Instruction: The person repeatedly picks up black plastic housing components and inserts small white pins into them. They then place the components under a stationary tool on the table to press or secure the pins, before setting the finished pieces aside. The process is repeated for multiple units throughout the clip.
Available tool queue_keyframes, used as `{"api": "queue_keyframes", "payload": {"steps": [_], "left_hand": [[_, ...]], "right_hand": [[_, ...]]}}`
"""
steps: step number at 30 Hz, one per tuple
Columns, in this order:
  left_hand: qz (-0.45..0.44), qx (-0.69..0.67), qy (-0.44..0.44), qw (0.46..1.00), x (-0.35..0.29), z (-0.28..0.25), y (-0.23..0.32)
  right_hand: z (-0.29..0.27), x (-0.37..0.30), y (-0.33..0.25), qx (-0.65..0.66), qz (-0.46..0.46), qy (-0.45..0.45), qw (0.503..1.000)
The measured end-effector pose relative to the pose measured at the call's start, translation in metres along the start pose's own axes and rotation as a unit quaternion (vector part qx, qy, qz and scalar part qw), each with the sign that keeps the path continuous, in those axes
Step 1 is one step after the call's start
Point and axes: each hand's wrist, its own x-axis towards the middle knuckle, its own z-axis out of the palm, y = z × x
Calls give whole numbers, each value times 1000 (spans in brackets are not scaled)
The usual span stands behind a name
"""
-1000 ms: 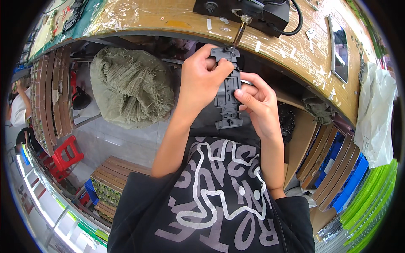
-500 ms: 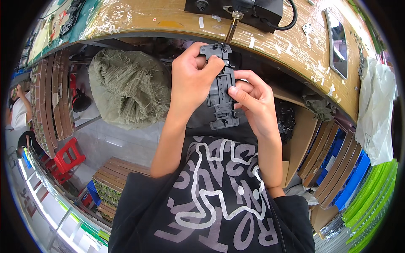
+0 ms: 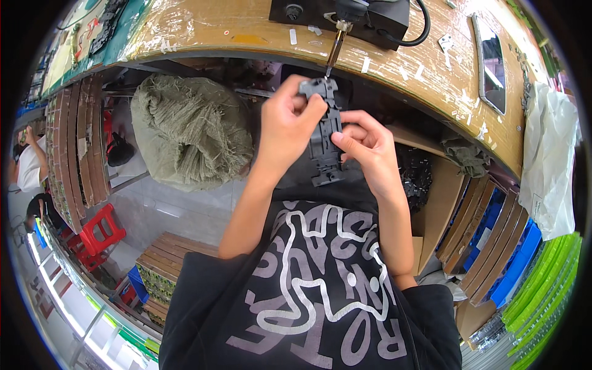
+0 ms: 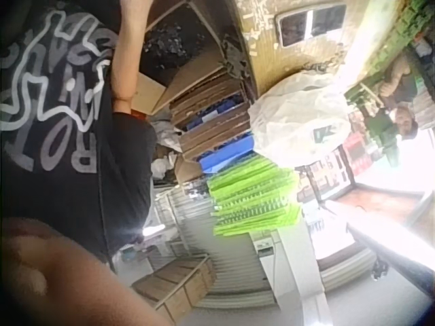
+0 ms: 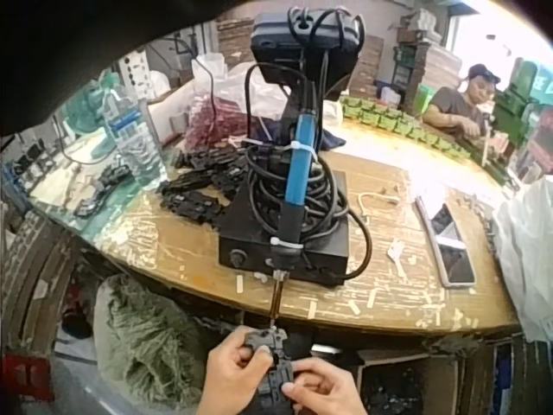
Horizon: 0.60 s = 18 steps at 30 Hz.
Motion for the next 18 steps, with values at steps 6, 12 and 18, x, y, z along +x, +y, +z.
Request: {"api": "queue_keyframes", "payload": {"steps": [6,12,18], "left_hand": [[32,103,134,985,-3,-27,-4],[166,122,192,960,44,-71,50],[424,472,87,768,115,-102,69]], "right_hand": [[-112,1,97,-142,5,299,944],[-321,-92,285,-84,203,550,806],[-328,-119,233,-14,55,609,791]]}}
